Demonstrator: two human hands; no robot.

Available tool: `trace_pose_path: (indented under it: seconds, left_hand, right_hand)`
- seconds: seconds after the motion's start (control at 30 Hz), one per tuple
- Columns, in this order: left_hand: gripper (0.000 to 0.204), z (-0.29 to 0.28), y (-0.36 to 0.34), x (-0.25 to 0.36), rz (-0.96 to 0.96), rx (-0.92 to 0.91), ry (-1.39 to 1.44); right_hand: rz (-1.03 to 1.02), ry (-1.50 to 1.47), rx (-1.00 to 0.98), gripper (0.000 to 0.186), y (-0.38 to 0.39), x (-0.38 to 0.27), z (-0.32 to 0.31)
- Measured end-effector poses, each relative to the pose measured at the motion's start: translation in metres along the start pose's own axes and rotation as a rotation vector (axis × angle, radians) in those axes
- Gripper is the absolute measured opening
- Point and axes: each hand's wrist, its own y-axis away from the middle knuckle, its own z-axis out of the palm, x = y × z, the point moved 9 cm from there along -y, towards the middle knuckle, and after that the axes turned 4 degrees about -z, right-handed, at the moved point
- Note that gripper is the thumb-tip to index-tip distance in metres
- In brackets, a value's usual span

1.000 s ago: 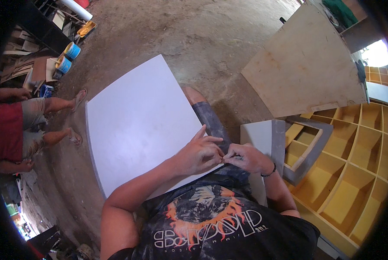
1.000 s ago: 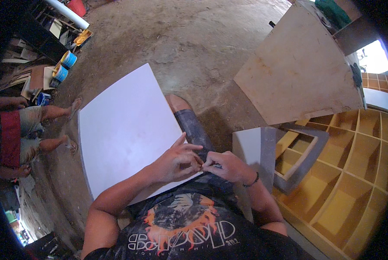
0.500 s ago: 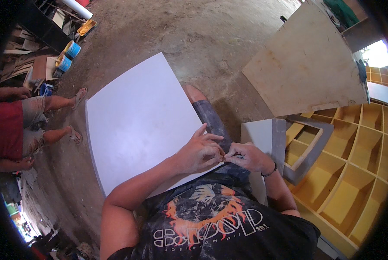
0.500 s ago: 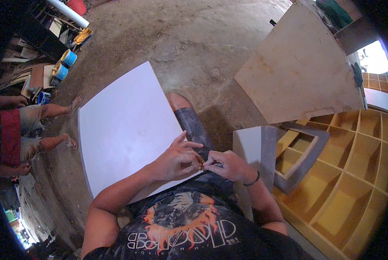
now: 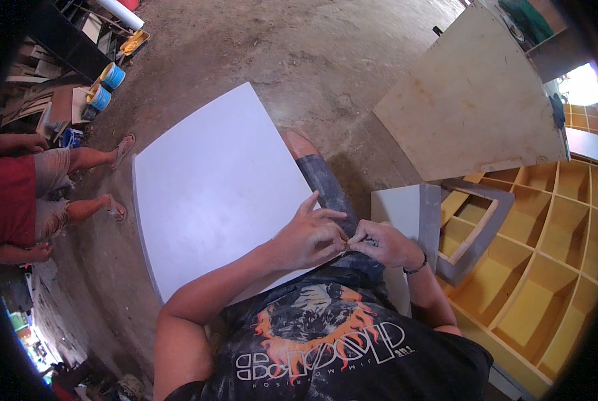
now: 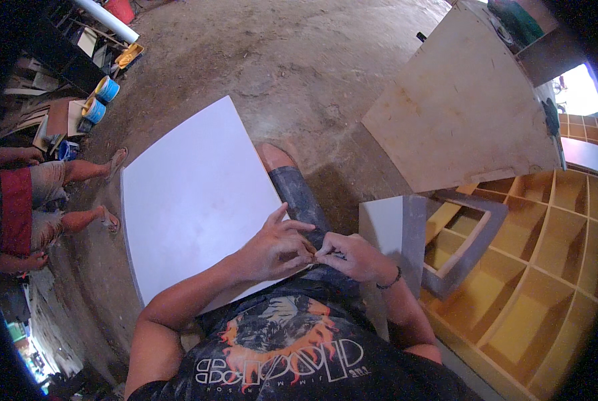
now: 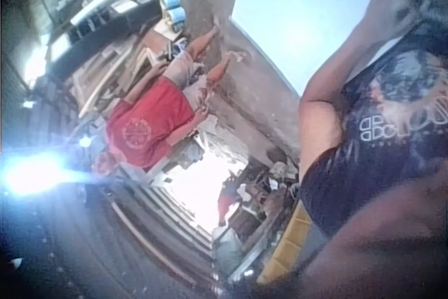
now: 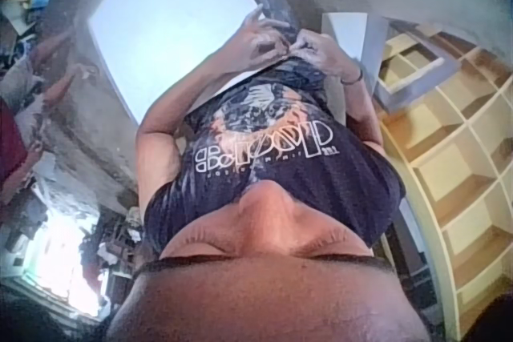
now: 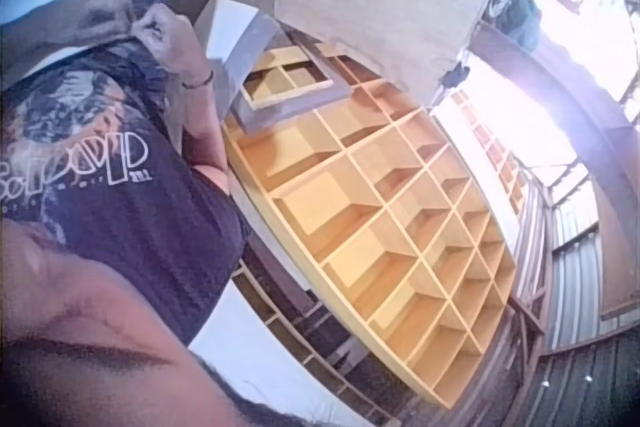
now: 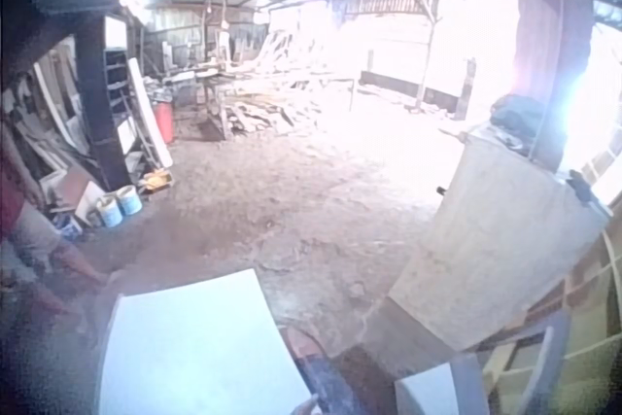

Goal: The person uses a utility knife to score and cut the edge of a white laminate sheet while holding it on their lap.

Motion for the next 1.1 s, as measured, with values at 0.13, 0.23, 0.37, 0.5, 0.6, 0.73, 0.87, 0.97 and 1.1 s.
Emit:
trace_pose_path:
  seconds: [0.13,0.23,0.37,0.5,0.6,0.73,0.87,0.97,1.1]
  left_hand:
    - [0.006,-0.003,-0.003,-0.004,-0.043,0.027,0.02]
    - [0.007,-0.003,-0.004,-0.005,-0.072,0.019,0.002]
    - [0.007,-0.003,-0.003,-0.007,-0.067,0.026,-0.003]
    - [0.008,-0.005,-0.003,-0.006,-0.067,0.035,0.023]
    - [0.008,-0.007,-0.003,-0.003,-0.052,0.014,0.017]
    - [0.008,-0.003,-0.001,-0.005,-0.048,0.008,0.019]
    - [0.007,-0.001,0.0,-0.005,-0.048,-0.003,0.019]
    - [0.007,0.001,0.001,-0.004,-0.032,-0.01,0.025]
    - [0.008,0.003,0.002,-0.003,-0.008,-0.009,0.016]
  right_hand:
    - [0.023,0.002,0.069,0.013,-0.003,-0.005,-0.008]
    - [0.026,0.027,0.061,0.012,-0.002,-0.003,-0.007]
    - [0.03,-0.002,0.067,0.013,-0.002,-0.005,-0.007]
    - [0.016,0.005,0.061,0.013,-0.004,-0.009,-0.006]
    - [0.021,0.023,0.044,0.014,-0.004,-0.009,-0.005]
    - [-0.017,0.004,0.054,0.019,-0.003,-0.01,-0.002]
    - [-0.033,0.024,0.046,0.019,-0.003,-0.011,-0.001]
    - [-0.033,0.021,0.036,0.02,-0.002,-0.011,0.0]
    - [-0.013,0.051,0.004,0.022,0.0,-0.009,0.003]
